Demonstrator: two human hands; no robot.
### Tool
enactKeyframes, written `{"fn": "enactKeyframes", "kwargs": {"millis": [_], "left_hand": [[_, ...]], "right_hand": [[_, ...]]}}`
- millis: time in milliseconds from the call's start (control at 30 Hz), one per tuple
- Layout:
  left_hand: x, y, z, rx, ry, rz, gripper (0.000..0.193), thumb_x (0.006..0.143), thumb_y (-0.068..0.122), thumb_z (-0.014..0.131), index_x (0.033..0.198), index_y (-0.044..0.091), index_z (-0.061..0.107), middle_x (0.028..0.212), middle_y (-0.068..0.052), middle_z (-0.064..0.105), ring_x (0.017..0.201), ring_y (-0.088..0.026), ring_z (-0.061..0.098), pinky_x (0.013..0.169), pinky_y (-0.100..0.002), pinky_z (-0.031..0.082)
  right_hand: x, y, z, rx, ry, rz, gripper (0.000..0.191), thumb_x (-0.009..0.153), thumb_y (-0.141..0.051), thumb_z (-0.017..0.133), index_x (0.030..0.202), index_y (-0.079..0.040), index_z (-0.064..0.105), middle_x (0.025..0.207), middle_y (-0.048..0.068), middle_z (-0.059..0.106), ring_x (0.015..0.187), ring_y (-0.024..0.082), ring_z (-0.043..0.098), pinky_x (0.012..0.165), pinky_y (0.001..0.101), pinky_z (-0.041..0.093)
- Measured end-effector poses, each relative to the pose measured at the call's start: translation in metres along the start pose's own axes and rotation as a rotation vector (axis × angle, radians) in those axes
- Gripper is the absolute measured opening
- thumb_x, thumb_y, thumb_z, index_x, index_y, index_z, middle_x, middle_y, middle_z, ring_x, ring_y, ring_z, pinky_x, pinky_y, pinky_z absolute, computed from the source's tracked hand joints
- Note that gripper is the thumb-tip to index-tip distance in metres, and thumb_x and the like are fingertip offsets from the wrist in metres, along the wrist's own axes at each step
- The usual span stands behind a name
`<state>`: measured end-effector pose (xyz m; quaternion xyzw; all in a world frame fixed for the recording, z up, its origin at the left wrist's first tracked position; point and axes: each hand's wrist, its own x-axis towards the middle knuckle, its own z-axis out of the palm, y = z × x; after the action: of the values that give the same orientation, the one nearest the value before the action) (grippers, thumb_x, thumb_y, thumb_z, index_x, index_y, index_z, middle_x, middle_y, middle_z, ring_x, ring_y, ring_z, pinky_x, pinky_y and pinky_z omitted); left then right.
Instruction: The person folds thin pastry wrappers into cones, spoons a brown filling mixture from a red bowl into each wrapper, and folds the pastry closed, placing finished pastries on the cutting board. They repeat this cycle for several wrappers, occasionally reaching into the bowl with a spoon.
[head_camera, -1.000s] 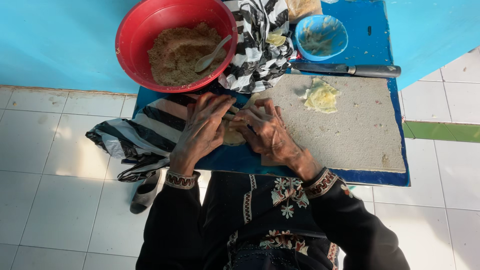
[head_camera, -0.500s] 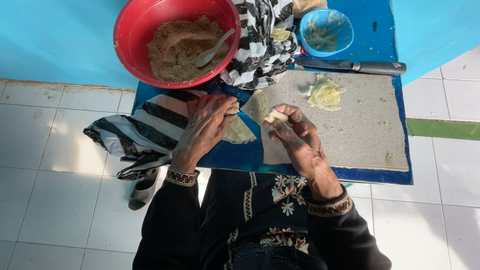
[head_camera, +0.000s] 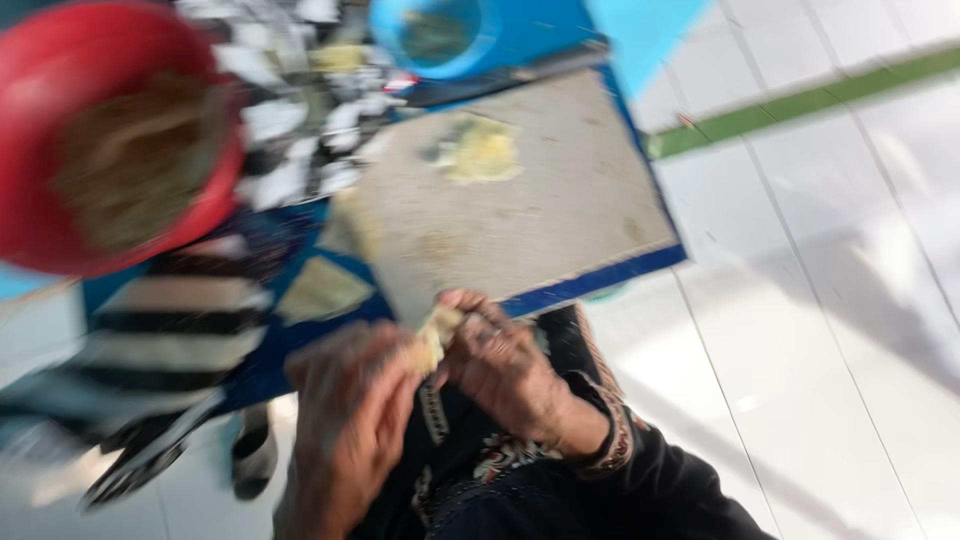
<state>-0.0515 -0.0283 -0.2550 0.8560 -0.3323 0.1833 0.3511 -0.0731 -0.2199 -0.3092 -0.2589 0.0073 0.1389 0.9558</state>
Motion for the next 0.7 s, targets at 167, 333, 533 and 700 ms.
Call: {"fn": "enactKeyframes", "kwargs": {"millis": [167, 333, 533, 700], "left_hand": [[-0.008, 0.046, 0.051, 0.069, -0.279, 0.179, 0.052, 0.078, 0.006, 0.077, 0.129, 0.012, 0.067, 0.129, -0.003, 0.063, 0.118, -0.018, 0.057, 0.090, -0.045, 0.031], [-0.013, 0.070, 0.115, -0.151, -0.427, 0.252, 0.054, 0.085, 0.023, 0.080, 0.135, 0.010, 0.064, 0.140, -0.005, 0.055, 0.126, -0.021, 0.050, 0.092, -0.046, 0.029], [-0.039, 0.072, 0.163, -0.253, -0.462, 0.156, 0.046, 0.087, 0.027, 0.079, 0.128, 0.013, 0.065, 0.135, -0.002, 0.058, 0.123, -0.021, 0.053, 0.093, -0.048, 0.030], [-0.065, 0.037, 0.151, -0.154, -0.381, 0.016, 0.020, 0.089, 0.013, 0.073, 0.107, 0.013, 0.065, 0.120, -0.001, 0.064, 0.116, -0.019, 0.063, 0.097, -0.043, 0.035]], "right_hand": [[-0.065, -0.012, -0.020, 0.155, 0.125, 0.039, 0.036, 0.106, -0.035, 0.055, 0.131, -0.010, 0.045, 0.124, 0.008, 0.057, 0.121, 0.023, 0.059, 0.106, 0.0481, 0.050], [-0.108, -0.030, -0.071, 0.239, 0.148, -0.048, 0.029, 0.104, -0.027, 0.051, 0.127, -0.009, 0.048, 0.123, 0.013, 0.059, 0.109, 0.027, 0.065, 0.085, 0.0406, 0.056], [-0.112, -0.076, -0.191, 0.103, 0.591, -0.185, 0.021, 0.100, -0.021, 0.051, 0.113, -0.005, 0.056, 0.107, 0.010, 0.062, 0.094, 0.020, 0.064, 0.080, 0.0336, 0.055], [-0.051, -0.145, -0.283, -0.491, 0.671, -0.436, 0.027, 0.104, -0.016, 0.057, 0.125, 0.001, 0.057, 0.098, 0.006, 0.057, 0.089, 0.014, 0.054, 0.083, 0.0303, 0.048]]}}
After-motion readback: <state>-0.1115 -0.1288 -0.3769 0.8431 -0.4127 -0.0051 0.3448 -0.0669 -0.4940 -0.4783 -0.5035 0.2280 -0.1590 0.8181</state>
